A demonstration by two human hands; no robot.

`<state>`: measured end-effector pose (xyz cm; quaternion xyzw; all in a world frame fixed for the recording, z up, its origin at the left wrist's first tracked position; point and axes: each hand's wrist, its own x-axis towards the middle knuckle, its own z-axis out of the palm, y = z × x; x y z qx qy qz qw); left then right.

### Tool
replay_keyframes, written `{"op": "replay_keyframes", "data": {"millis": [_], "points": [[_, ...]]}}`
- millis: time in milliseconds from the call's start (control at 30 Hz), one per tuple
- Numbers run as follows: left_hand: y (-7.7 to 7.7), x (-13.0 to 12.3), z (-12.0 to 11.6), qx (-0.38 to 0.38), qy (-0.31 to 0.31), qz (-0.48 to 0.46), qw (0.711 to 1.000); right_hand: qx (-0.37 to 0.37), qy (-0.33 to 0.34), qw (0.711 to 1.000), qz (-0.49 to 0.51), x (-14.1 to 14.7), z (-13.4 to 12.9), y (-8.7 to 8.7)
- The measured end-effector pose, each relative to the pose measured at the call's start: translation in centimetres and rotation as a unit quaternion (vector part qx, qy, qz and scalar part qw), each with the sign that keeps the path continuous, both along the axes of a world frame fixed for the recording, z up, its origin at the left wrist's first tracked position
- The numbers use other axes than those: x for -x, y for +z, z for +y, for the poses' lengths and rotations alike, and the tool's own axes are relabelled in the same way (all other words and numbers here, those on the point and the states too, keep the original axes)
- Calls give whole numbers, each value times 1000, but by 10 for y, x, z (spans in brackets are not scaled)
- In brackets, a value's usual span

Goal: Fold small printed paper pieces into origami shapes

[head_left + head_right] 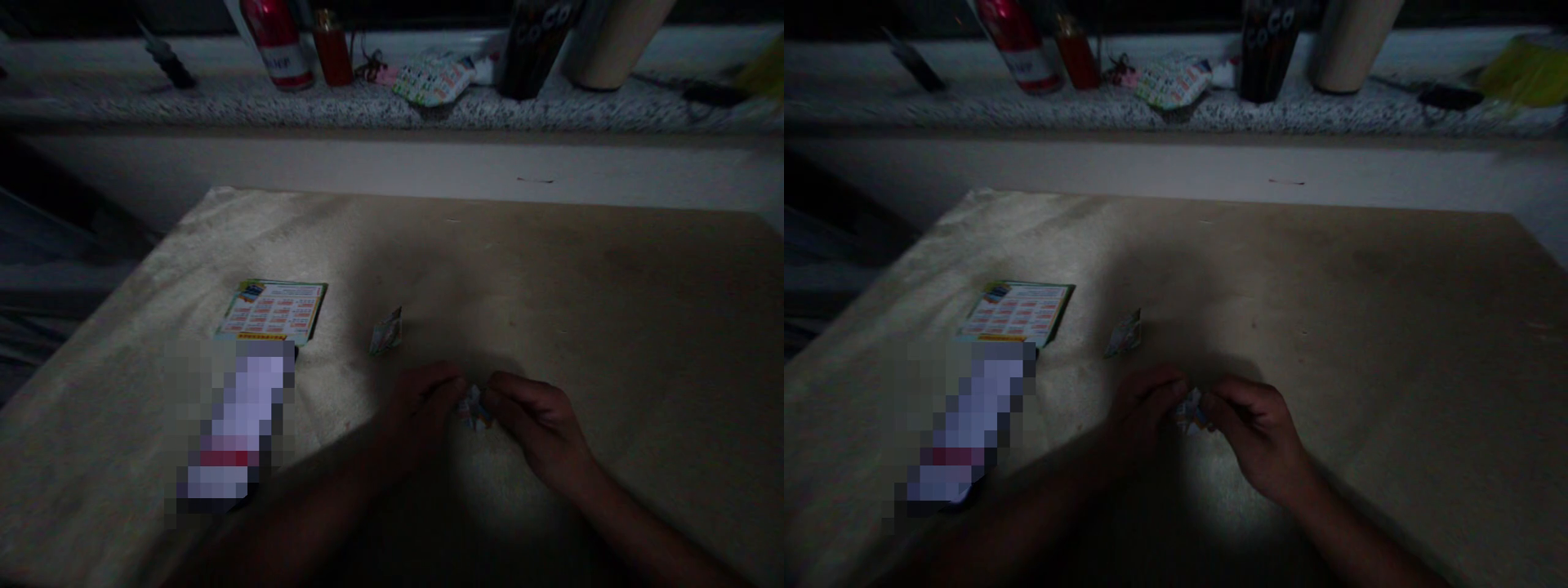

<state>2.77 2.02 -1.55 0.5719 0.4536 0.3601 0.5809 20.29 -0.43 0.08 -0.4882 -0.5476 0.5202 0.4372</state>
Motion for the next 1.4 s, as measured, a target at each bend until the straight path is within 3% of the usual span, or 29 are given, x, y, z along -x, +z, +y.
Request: {"op": "replay_keyframes", "data": {"millis": [167, 400, 800, 1133, 1400], "points": [[5, 2, 2, -38, 1, 8, 999, -42, -30, 998, -44, -3, -1, -1], [7, 2, 5, -90, 58, 12, 994, -30, -89, 994, -46, -4, -1, -4], [13, 3, 3, -135, 112, 5, 984, 15, -143, 985, 90, -9, 0, -16], [5, 1, 2, -282, 36, -23, 958, 41, -195, 960, 197, -1, 1, -14], [12, -7, -7, -306, -9, -61, 950, 76, -263, 942, 195, 6, -2, -12]]}}
